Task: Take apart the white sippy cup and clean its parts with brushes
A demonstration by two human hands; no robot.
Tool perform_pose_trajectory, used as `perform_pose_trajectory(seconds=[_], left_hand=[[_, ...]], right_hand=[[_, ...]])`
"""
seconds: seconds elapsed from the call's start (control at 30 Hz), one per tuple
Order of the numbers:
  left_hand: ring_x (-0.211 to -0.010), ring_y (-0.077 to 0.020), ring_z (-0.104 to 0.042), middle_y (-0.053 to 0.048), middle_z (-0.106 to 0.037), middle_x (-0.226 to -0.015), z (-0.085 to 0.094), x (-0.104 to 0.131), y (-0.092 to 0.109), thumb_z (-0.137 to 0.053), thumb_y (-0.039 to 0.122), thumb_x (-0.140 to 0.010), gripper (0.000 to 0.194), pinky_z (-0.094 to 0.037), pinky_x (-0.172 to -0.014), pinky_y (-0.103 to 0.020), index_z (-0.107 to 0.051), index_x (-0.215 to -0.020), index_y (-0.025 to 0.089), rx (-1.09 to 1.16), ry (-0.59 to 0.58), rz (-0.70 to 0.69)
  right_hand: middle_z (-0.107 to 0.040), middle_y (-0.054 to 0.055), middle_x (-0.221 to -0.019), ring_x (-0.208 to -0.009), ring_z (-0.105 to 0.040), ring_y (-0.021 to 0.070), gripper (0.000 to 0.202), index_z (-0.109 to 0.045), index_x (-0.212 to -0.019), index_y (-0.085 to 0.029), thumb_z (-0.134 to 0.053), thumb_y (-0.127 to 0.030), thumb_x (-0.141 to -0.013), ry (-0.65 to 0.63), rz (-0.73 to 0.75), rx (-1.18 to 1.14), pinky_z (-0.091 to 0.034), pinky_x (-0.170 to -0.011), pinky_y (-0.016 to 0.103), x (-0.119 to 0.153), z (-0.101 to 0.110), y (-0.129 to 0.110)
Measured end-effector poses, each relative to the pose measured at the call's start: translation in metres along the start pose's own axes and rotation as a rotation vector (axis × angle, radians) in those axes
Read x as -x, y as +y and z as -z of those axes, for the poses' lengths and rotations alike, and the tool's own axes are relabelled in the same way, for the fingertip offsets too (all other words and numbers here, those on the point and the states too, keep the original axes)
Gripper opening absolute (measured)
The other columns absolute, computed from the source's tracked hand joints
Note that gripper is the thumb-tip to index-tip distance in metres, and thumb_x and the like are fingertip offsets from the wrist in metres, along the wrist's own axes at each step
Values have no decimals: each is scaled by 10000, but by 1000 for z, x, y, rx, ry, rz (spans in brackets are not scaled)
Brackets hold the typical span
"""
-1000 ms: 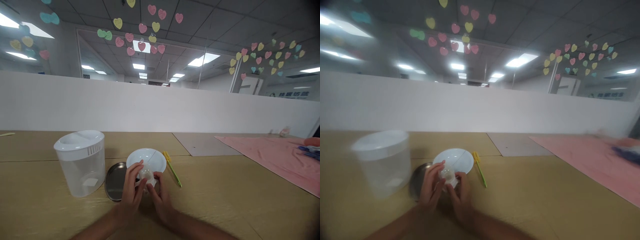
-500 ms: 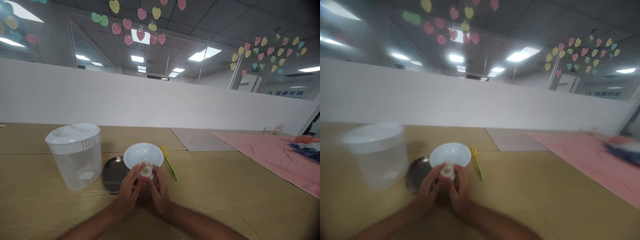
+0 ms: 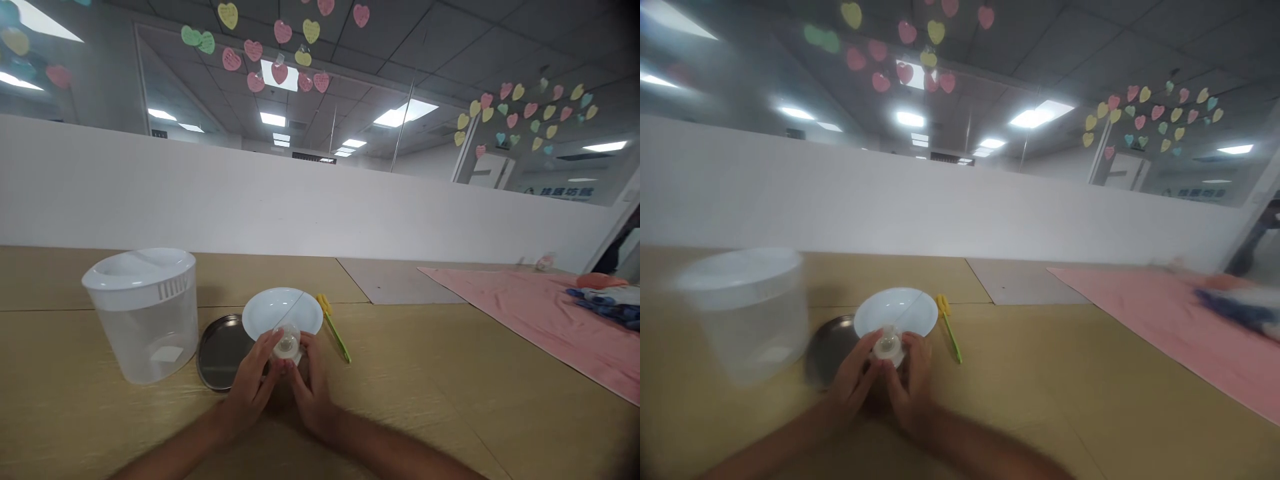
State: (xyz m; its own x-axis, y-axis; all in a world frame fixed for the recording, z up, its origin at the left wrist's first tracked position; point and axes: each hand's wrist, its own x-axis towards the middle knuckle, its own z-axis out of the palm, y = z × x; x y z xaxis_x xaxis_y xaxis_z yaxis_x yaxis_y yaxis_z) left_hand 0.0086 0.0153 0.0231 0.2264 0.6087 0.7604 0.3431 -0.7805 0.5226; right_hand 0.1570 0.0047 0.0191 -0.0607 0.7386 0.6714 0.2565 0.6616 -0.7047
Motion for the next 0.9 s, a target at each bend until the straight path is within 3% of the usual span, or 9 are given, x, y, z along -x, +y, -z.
perform_pose_trajectory(seconds=[0.17, 0.23, 0.37, 0.67, 0.8, 0.9], left_hand=[[-1097, -238, -558, -135, -473, -1319, -5, 5, -5, -542, 319, -830, 729, -513, -863, -345, -130, -1423, 223, 30, 12, 107], [-1048, -241, -592, -118, -542, -1251, -8, 5, -8, -606, 326, -764, 801, -529, -830, -330, -158, -1419, 217, -5, -24, 119], [-989, -250, -625, -103, -606, -1175, -11, 4, -11, -619, 332, -729, 742, -545, -790, -319, -294, -1381, 190, -118, -48, 104], [-972, -227, -634, -85, -605, -1177, -11, 8, -9, -610, 312, -752, 774, -549, -778, -301, -225, -1418, 222, -129, -42, 58], [-1036, -244, -605, -104, -563, -1240, -13, 9, -12, -605, 317, -750, 763, -536, -818, -319, -233, -1407, 211, -123, -42, 45], [-956, -239, -637, -103, -607, -1166, -13, 5, -9, -605, 309, -736, 695, -547, -779, -313, -318, -1357, 187, -124, -33, 63]], right_hand=[[-511, 69, -1174, -1083, -478, 213, 336, -447, -1204, -249, -485, -351, -886, 31, 25, 24, -390, -947, 384, 0, 0, 1], [-531, 57, -1162, -1078, -485, 215, 350, -465, -1204, -260, -510, -365, -873, 35, 38, 29, -390, -940, 377, -1, 0, -1], [-579, 44, -1056, -988, -524, 209, 321, -539, -1111, -248, -567, -405, -833, 57, -16, 26, -419, -876, 354, -5, 0, -1], [-594, 52, -995, -925, -554, 202, 325, -568, -1055, -218, -582, -436, -814, 89, -104, -77, -447, -820, 326, -3, 0, 3], [-592, 47, -981, -922, -546, 201, 312, -565, -1056, -224, -577, -425, -818, 94, -61, 4, -445, -816, 329, -6, 1, -1], [-592, 46, -1009, -942, -541, 204, 332, -550, -1102, -238, -587, -401, -816, 103, -3, 83, -441, -826, 336, -9, 2, -8]])
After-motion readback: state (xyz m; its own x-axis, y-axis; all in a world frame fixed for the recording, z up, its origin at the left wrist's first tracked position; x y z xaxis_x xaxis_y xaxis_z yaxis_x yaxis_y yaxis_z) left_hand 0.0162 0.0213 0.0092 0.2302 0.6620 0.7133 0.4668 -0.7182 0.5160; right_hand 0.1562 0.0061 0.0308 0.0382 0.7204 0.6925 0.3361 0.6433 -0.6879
